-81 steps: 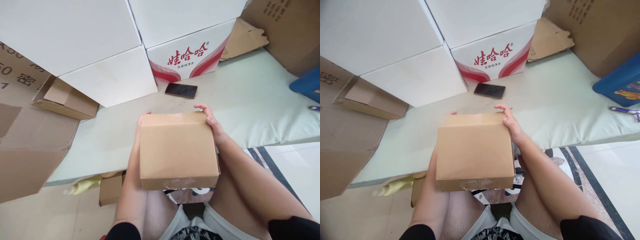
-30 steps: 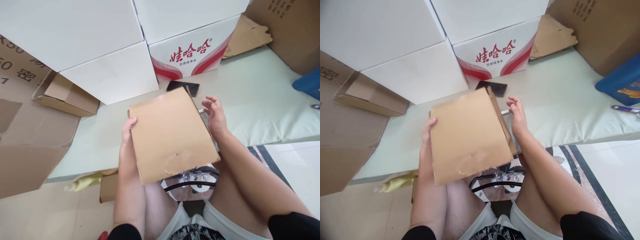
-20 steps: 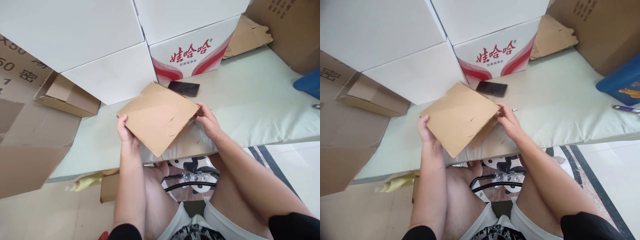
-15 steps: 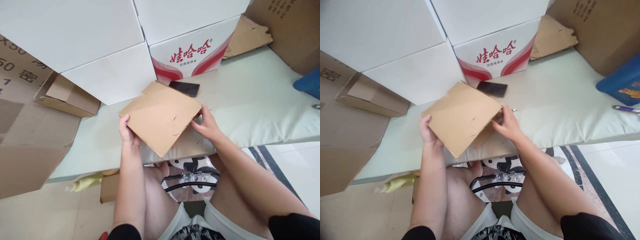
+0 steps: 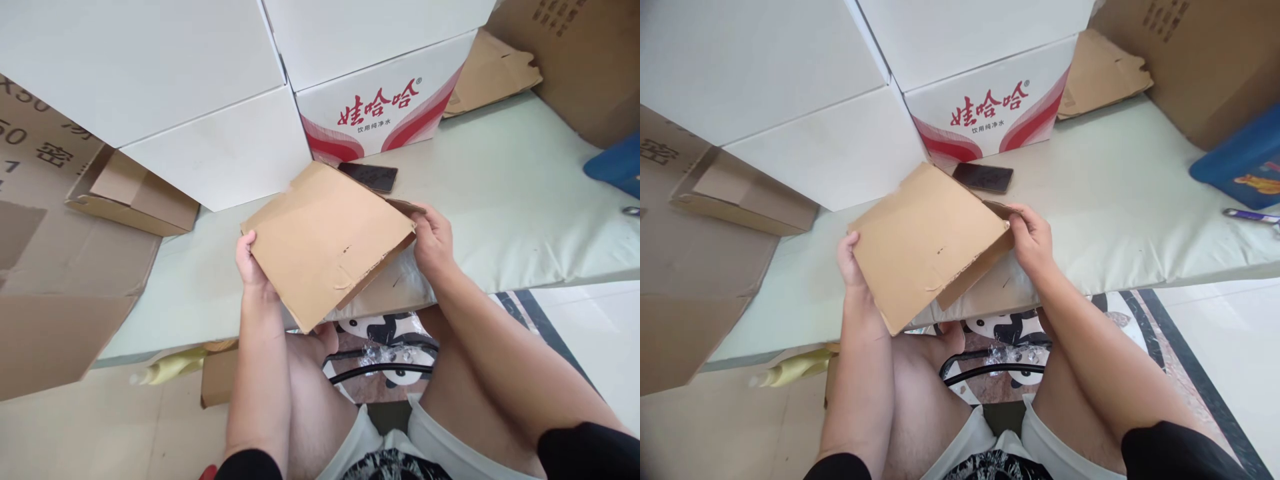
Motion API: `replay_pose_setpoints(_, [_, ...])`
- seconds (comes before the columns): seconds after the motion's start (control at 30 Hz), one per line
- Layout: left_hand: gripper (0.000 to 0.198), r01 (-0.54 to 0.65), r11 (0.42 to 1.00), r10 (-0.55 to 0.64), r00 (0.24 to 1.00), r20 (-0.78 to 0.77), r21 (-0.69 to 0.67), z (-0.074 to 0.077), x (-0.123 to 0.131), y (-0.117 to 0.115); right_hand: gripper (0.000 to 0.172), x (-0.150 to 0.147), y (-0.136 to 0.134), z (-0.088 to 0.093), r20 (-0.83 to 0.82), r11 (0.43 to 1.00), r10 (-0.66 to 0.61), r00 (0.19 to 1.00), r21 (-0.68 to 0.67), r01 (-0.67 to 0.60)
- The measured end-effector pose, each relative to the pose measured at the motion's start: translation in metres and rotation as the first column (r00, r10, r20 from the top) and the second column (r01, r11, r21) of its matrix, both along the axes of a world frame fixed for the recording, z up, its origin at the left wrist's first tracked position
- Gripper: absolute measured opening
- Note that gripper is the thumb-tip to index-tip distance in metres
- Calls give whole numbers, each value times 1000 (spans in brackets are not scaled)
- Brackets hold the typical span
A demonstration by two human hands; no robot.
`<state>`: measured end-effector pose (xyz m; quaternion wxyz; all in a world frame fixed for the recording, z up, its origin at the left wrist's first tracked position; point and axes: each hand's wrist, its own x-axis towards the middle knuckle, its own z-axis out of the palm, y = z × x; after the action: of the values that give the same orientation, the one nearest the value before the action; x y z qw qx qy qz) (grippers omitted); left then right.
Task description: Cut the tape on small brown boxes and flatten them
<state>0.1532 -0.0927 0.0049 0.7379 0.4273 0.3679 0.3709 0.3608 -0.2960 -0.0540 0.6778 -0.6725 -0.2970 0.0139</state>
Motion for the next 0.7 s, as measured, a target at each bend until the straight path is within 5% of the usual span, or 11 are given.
replay_pose_setpoints(0.17, [46, 8, 1000, -8, 998, 58, 8, -3, 3, 0, 31, -2, 0, 1, 30, 985, -164, 986, -55, 166])
replay_pose_setpoints(0.27, [43, -47, 999, 43, 988, 148, 27, -4, 6, -2, 20, -10, -2, 8, 207, 963, -240, 948, -71, 260])
replay_pose_setpoints(0.37, [42, -84, 996, 81, 979, 185, 7, -3, 11, -6, 8, -24, -1, 17, 424, 986, -93, 901, -87, 142])
replay_pose_setpoints(0.47, [42, -98, 995, 89, 973, 212, 35, -3, 17, -13, 18, -45, 5, 20, 559, 976, 165, 812, -213, -52])
replay_pose_setpoints(0.57, [44, -100, 993, 86, 971, 223, 55, -6, 24, -20, 37, -65, 14, 14, 600, 920, 351, 719, -362, -147])
replay_pose_setpoints(0.7, [45, -103, 991, 84, 972, 219, 79, -10, 28, -26, 28, -77, 21, 2, 554, 874, 438, 708, -445, -193])
